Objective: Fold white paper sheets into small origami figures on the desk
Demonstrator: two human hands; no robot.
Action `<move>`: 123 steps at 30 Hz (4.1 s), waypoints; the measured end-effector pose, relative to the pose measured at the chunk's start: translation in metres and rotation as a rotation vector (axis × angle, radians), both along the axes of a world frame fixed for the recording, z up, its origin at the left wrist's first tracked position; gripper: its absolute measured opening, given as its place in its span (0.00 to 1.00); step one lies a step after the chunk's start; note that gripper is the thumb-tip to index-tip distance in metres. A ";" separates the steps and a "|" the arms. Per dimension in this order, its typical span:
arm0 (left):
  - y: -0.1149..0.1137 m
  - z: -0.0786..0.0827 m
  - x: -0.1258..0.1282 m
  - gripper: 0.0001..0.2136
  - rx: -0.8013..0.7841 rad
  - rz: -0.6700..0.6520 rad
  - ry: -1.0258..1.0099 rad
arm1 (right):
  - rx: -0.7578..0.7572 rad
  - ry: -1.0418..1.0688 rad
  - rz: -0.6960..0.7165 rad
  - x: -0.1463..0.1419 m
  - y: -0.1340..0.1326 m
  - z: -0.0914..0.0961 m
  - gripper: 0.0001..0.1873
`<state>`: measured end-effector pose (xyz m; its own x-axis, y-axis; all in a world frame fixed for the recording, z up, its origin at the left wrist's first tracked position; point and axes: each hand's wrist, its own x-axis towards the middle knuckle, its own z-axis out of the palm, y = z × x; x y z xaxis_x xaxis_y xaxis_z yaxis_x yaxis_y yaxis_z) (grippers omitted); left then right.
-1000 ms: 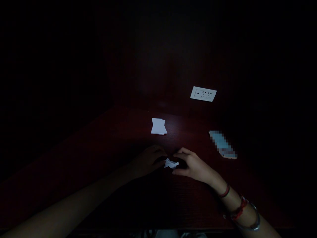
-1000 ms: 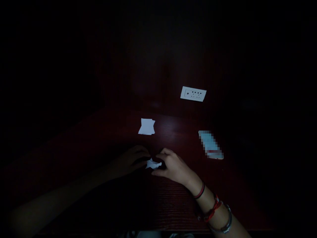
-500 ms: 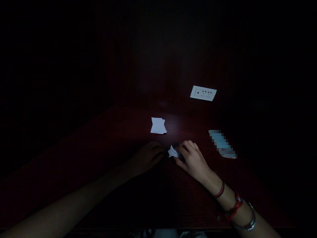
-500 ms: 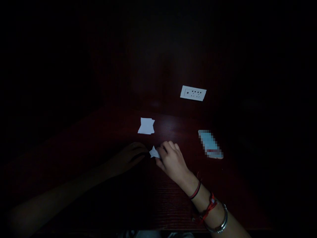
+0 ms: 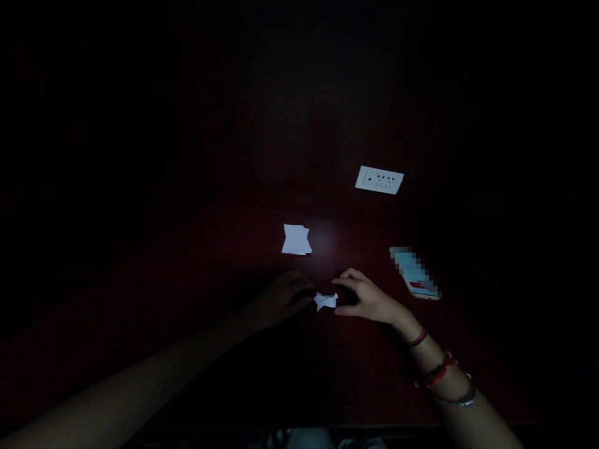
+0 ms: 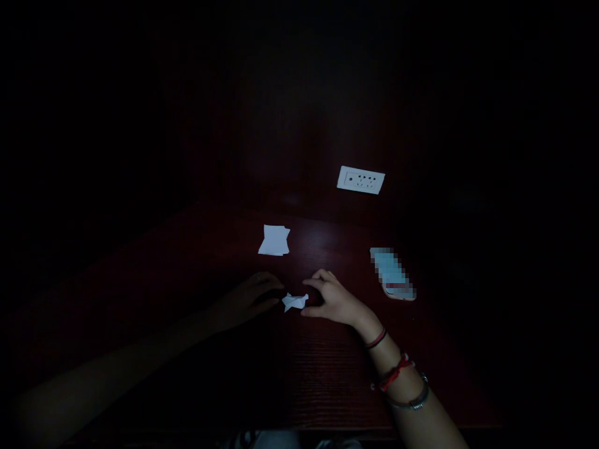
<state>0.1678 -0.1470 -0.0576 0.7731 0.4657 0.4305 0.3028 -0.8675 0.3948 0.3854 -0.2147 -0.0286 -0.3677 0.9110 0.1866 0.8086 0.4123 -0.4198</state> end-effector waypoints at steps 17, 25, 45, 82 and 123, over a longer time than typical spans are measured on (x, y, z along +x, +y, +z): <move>0.013 -0.005 0.011 0.11 0.030 0.034 -0.059 | 0.129 0.088 -0.102 0.012 0.015 -0.009 0.14; 0.045 -0.017 0.039 0.12 0.062 0.100 -0.089 | 0.070 0.057 -0.127 0.065 0.019 0.008 0.21; 0.058 -0.016 0.030 0.10 -0.053 -0.020 -0.174 | 0.208 -0.189 -0.151 0.018 0.035 -0.005 0.14; 0.070 -0.004 0.103 0.06 -0.343 0.131 -0.614 | 0.512 0.561 -0.488 0.001 0.055 -0.012 0.06; 0.060 -0.004 0.099 0.06 -0.412 0.224 -0.539 | 0.409 0.518 -0.520 0.012 0.057 -0.024 0.05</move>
<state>0.2668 -0.0866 -0.0619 0.3684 0.7956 0.4809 0.1266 -0.5554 0.8219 0.3978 -0.1576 -0.0530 0.3038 0.7642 0.5689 0.6837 0.2410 -0.6888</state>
